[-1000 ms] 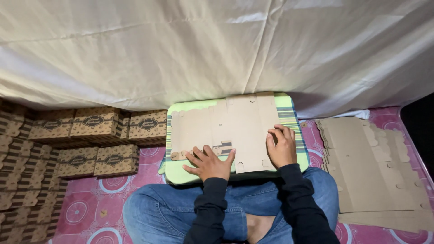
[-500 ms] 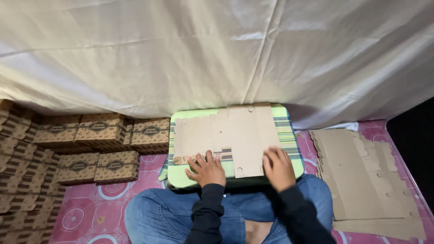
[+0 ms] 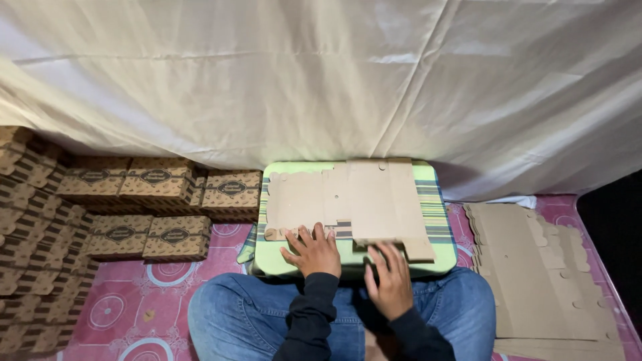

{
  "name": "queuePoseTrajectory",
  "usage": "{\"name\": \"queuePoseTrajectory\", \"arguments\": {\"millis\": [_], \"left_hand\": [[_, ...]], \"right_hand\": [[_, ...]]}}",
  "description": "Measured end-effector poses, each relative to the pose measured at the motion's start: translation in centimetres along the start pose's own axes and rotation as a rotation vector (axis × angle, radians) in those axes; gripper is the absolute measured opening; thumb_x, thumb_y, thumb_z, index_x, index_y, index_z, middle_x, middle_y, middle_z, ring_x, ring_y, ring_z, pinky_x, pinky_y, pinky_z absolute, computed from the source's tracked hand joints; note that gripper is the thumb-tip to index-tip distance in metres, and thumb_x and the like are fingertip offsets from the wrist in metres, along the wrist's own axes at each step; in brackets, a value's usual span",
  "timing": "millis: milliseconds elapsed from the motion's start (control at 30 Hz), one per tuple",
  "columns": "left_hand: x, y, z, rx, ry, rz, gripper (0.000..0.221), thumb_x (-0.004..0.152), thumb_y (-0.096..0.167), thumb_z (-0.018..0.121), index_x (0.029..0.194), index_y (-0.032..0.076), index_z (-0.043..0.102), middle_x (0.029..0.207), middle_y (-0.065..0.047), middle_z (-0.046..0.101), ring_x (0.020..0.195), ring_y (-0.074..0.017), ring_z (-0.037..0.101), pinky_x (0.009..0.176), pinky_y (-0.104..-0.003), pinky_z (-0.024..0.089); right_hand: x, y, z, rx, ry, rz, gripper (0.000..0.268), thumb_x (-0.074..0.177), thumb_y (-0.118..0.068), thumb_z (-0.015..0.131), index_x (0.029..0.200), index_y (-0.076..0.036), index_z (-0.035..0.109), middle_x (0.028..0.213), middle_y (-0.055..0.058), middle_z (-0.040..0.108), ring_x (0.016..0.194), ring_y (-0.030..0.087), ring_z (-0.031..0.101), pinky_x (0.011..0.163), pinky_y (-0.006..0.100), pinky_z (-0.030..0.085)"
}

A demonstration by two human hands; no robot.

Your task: Assemble small cardboard boxes on a lap table.

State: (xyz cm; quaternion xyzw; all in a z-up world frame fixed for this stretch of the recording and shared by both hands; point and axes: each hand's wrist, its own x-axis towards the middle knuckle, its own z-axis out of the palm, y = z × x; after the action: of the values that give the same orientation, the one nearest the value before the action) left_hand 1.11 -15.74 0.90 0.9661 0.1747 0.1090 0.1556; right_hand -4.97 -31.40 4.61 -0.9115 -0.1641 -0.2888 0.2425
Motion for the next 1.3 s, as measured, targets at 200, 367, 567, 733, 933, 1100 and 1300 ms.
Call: {"name": "queuePoseTrajectory", "arguments": {"millis": [200, 367, 567, 733, 933, 1100, 1300], "left_hand": [[0.0, -0.1, -0.1, 0.015, -0.014, 0.006, 0.041, 0.1, 0.044, 0.048, 0.131, 0.019, 0.053, 0.146, -0.022, 0.044, 0.145, -0.0538, 0.019, 0.106, -0.078, 0.013], [-0.2, -0.4, 0.1, 0.027, 0.005, 0.035, 0.043, 0.101, 0.046, 0.046, 0.133, 0.019, 0.053, 0.146, -0.023, 0.044, 0.144, -0.0542, 0.02, 0.106, -0.079, 0.014], [-0.1, -0.3, -0.1, 0.035, 0.007, 0.028, 0.044, 0.101, 0.049, 0.045, 0.133, 0.021, 0.054, 0.146, -0.02, 0.045, 0.144, -0.0522, 0.022, 0.107, -0.078, 0.015], [-0.1, -0.6, 0.0, 0.064, -0.005, 0.023, 0.042, 0.101, 0.049, 0.046, 0.133, 0.022, 0.054, 0.145, -0.02, 0.045, 0.144, -0.0509, 0.023, 0.107, -0.077, 0.016], [0.0, -0.4, -0.1, 0.062, 0.007, 0.021, 0.042, 0.101, 0.05, 0.047, 0.132, 0.022, 0.054, 0.144, -0.019, 0.046, 0.143, -0.05, 0.025, 0.106, -0.077, 0.017], [0.0, -0.5, 0.3, 0.068, 0.028, 0.025, 0.042, 0.1, 0.049, 0.048, 0.132, 0.023, 0.054, 0.143, -0.018, 0.046, 0.143, -0.0498, 0.025, 0.106, -0.078, 0.017], [0.1, -0.7, 0.9, 0.054, 0.072, 0.039, 0.044, 0.099, 0.051, 0.047, 0.132, 0.023, 0.054, 0.142, -0.019, 0.046, 0.142, -0.0509, 0.025, 0.105, -0.078, 0.018]], "right_hand": [[2.8, 0.9, 1.9, -0.058, -0.176, 0.01, 0.048, 0.088, -0.027, 0.07, 0.132, -0.011, 0.064, 0.14, 0.017, 0.054, 0.134, 0.038, 0.046, 0.105, 0.053, 0.039], [2.2, 0.7, 2.7, -0.101, -0.215, -0.047, 0.045, 0.092, -0.033, 0.066, 0.133, -0.015, 0.064, 0.141, 0.015, 0.054, 0.138, 0.039, 0.043, 0.11, 0.055, 0.034], [2.1, 1.9, 2.0, -0.16, -0.205, 0.021, 0.037, 0.095, -0.035, 0.062, 0.128, -0.019, 0.07, 0.139, 0.014, 0.056, 0.14, 0.041, 0.04, 0.114, 0.055, 0.032], [1.8, 4.8, 0.3, -0.221, -0.23, 0.108, 0.035, 0.097, -0.035, 0.059, 0.126, -0.023, 0.073, 0.137, 0.014, 0.057, 0.139, 0.041, 0.039, 0.113, 0.059, 0.028], [1.5, 6.6, -1.8, -0.287, -0.202, 0.201, 0.032, 0.095, -0.034, 0.059, 0.121, -0.023, 0.075, 0.137, 0.012, 0.059, 0.143, 0.039, 0.039, 0.118, 0.059, 0.026], [1.2, 7.0, -2.8, -0.335, -0.204, 0.229, 0.035, 0.092, -0.037, 0.063, 0.123, -0.023, 0.072, 0.137, 0.01, 0.059, 0.142, 0.037, 0.039, 0.116, 0.06, 0.026], [1.4, 8.8, -5.2, -0.122, -0.294, 0.115, 0.06, 0.079, -0.035, 0.072, 0.135, -0.014, 0.062, 0.137, 0.019, 0.056, 0.132, 0.041, 0.04, 0.107, 0.053, 0.032]]}}
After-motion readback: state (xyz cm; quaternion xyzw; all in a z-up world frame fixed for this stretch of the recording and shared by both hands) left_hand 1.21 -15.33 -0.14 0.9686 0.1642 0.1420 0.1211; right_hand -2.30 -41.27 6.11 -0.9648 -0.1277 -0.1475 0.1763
